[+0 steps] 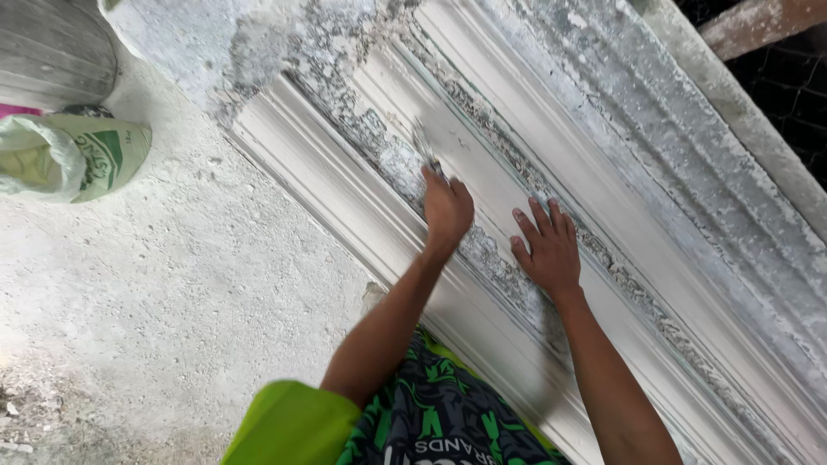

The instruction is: The person uses a small hand scraper to remove excess plaster from the fluted grooves of decorative cornice moldings. They work along the grooves of each strip, reposition the moldings on the plaster-dusted work table, and continue scraping different sections.

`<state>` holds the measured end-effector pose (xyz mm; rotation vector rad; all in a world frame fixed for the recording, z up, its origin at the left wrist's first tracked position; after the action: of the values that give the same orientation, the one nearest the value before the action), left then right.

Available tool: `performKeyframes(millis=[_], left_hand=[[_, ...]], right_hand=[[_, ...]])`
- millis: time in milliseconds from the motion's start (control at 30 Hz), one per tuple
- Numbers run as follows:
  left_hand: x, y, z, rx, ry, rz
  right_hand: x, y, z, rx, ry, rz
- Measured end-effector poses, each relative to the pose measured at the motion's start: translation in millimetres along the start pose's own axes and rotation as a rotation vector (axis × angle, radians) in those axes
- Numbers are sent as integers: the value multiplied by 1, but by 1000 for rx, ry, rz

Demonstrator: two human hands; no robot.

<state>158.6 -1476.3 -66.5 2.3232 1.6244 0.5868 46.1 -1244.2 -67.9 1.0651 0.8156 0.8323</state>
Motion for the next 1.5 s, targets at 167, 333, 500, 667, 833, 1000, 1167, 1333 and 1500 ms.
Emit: performKeyframes(millis=[167, 333, 500, 667, 833, 1000, 1167, 1333, 1500], left_hand=[[-20, 7, 4, 1, 130, -13], [-28, 17, -12, -76, -120, -123], [-32, 21, -2, -19, 243, 15], [-48, 29, -13, -78, -32, -56], [-59, 36, -7, -21, 246, 11], [-64, 49, -23, -83, 63, -4], [-70, 60, -23, -49, 181, 10], [-91, 64, -15, 10, 199, 0], [-98, 63, -22, -141, -12, -131]], right_hand=[[-3, 2, 2, 2, -2, 0], [-3, 2, 4, 26, 17, -20], [-3, 2, 5, 17, 23, -28], [-5, 3, 4, 15, 16, -38], [-6, 1, 4, 38, 2, -12], [-4, -1, 5, 13, -3, -16], [-4, -2, 2, 3, -14, 1], [-5, -3, 3, 7, 0, 18], [-5, -1, 2, 40, -9, -9]])
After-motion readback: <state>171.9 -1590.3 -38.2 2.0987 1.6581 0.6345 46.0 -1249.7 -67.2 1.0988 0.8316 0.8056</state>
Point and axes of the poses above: each hand's wrist, its own x-axis away from the middle knuckle, its own y-axis out of the back of the hand, z = x × y, the point moved 4 cm from there along -x, towards the middle knuckle, and after that the axes turned 6 degrees about -z, right-handed, at the moved point
